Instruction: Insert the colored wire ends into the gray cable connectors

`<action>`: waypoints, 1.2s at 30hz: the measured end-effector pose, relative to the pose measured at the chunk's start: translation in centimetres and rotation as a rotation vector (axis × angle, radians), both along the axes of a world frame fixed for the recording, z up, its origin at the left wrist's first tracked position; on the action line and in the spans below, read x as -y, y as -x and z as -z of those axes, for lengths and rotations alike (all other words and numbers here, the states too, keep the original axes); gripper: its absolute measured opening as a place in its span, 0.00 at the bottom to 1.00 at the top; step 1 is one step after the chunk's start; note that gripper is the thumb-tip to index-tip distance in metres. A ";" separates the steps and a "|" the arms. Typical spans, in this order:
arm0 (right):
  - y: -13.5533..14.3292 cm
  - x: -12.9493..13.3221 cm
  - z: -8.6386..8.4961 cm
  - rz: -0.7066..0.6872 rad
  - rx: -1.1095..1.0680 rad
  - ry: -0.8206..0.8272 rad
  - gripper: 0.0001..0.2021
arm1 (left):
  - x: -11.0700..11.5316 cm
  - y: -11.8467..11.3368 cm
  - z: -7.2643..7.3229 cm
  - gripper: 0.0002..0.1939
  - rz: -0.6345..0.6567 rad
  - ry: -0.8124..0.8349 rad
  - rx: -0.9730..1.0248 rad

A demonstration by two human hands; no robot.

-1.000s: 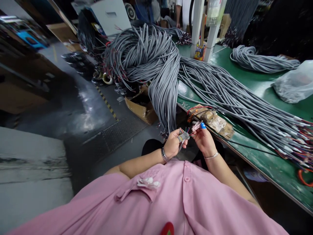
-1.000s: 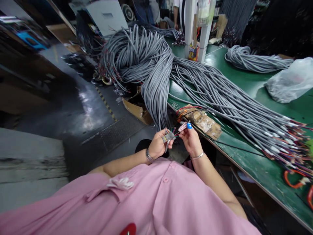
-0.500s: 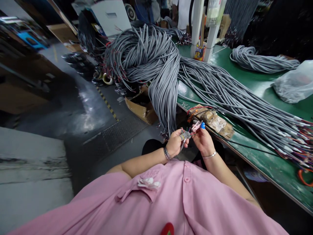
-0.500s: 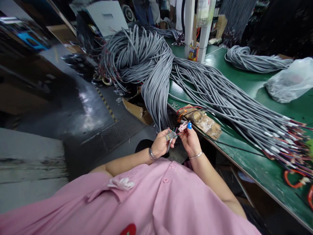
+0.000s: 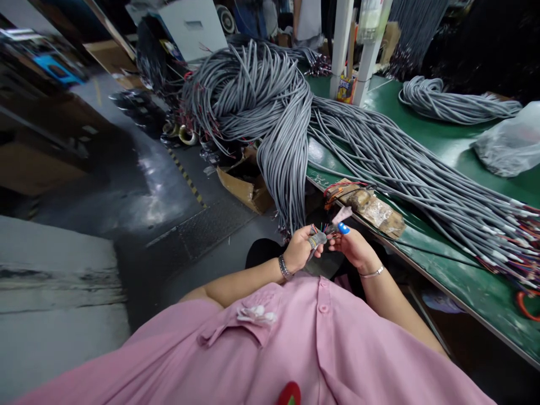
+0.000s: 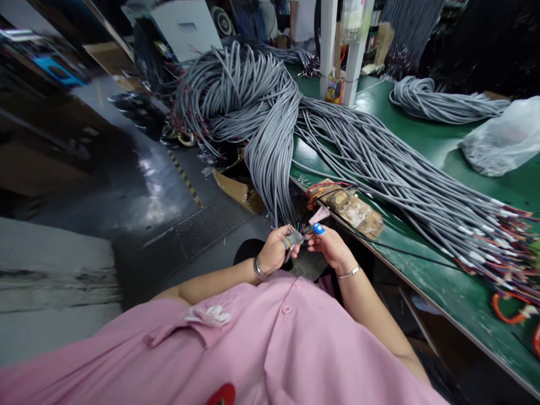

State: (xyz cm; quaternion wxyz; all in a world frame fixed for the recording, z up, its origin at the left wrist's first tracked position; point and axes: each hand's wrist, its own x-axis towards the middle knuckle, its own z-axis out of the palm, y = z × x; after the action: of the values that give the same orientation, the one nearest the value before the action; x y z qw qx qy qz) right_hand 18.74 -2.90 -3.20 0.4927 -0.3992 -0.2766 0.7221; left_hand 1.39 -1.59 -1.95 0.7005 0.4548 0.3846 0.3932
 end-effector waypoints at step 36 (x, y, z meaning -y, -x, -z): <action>2.2 1.4 -1.1 0.169 0.324 -0.134 0.13 | -0.1 0.4 -0.5 0.18 0.103 0.003 -0.085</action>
State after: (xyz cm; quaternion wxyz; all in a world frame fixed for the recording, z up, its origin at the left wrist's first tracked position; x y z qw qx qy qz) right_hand 16.53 -4.26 -2.06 0.5260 -0.4986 -0.3651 0.5843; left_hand 0.96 -1.48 -1.49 0.7033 0.4894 0.3907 0.3365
